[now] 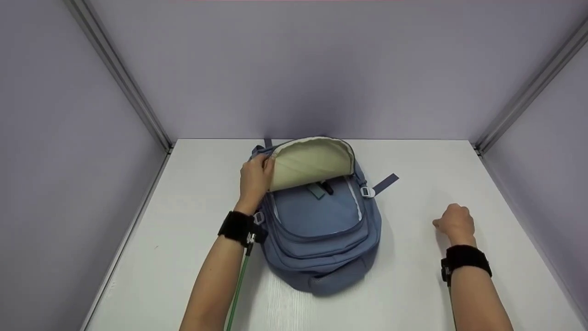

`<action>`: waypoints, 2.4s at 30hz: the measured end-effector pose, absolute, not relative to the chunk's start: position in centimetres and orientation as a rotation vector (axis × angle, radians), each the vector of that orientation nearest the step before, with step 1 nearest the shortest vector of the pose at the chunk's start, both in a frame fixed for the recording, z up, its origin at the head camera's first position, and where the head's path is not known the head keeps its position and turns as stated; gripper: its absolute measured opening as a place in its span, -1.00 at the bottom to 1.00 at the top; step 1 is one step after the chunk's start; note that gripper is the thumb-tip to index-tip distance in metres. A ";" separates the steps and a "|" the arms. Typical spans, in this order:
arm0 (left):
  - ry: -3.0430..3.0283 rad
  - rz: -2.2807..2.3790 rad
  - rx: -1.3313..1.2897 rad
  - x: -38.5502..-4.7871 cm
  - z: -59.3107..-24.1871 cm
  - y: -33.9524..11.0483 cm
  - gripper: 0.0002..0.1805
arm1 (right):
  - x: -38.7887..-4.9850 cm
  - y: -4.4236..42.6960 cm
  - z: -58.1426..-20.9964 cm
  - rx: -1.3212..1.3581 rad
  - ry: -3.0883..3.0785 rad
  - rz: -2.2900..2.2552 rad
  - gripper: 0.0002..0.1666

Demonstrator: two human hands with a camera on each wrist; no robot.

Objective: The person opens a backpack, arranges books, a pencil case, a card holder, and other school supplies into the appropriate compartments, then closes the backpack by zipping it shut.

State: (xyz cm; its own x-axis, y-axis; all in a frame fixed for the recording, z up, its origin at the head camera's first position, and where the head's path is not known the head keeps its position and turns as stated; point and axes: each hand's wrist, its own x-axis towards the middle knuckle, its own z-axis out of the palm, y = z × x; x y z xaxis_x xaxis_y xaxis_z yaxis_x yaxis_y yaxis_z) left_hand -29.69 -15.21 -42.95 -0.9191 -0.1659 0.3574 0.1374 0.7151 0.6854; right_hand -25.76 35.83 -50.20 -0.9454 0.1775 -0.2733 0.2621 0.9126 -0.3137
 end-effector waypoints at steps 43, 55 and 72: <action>-2.492 -1.065 -0.002 -29.9 -43.2 -15.3 -0.74 | -25.8 12.2 -43.0 -0.525 2.901 -1.132 -0.95; -2.545 -1.070 0.014 -29.7 -42.9 -15.0 -0.72 | -26.5 7.2 -45.0 -0.475 2.820 -1.245 -0.86; -2.510 -1.069 0.017 -29.8 -43.1 -15.2 -0.68 | -26.0 8.1 -44.9 -0.966 2.633 -1.040 -0.65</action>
